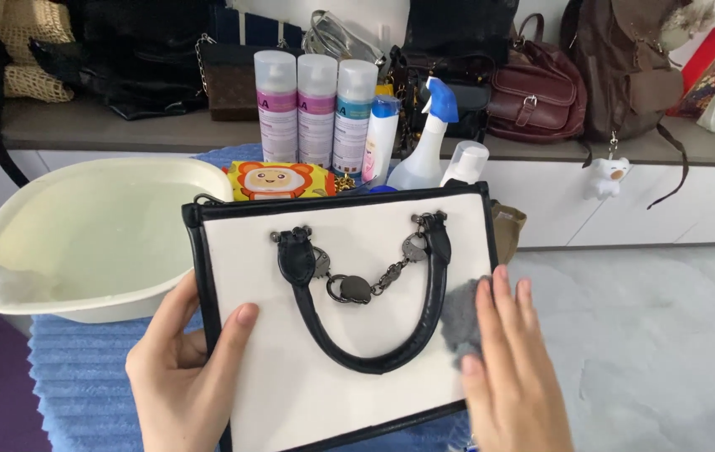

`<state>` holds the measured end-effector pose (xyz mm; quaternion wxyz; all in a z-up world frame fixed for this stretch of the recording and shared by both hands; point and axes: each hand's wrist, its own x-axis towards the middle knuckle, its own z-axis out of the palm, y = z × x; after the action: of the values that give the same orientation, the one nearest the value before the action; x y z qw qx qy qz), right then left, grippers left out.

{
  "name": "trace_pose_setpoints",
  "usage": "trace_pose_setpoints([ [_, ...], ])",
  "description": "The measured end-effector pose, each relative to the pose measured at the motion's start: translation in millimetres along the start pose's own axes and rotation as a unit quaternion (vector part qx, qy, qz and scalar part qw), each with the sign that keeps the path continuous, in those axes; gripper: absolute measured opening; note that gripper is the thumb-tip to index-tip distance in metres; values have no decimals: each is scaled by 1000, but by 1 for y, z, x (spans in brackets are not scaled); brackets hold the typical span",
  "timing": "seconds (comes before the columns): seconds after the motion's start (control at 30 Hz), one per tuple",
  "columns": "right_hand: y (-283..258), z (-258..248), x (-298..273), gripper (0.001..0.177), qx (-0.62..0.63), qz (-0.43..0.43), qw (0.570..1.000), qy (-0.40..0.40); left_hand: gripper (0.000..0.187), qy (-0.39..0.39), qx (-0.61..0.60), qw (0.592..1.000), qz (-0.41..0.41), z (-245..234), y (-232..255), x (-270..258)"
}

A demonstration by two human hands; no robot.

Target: Cleaning a black and white handbag using wet wipes and a cloth, covering the interior, exterior, and handles.

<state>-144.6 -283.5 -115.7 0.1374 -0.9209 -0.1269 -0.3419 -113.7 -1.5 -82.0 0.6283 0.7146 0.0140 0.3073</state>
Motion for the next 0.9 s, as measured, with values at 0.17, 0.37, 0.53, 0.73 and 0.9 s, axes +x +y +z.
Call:
trace_pose_setpoints([
  [0.17,-53,30,-7,59,-90,10,992,85,48,4,-1,1000,27,1,-8,-1],
  [0.37,-106,49,1,60,-101,55,971,212,46,16,4,999,28,3,-9,-3],
  [0.53,-119,68,-6,63,-98,59,970,213,44,16,-26,999,12,5,-4,-3],
  [0.73,-160,79,-3,63,-40,-41,985,165,44,21,-68,997,-7,4,-8,0],
  [0.9,-170,64,14,38,0,-150,977,153,43,-17,-93,995,-42,-2,-5,10],
])
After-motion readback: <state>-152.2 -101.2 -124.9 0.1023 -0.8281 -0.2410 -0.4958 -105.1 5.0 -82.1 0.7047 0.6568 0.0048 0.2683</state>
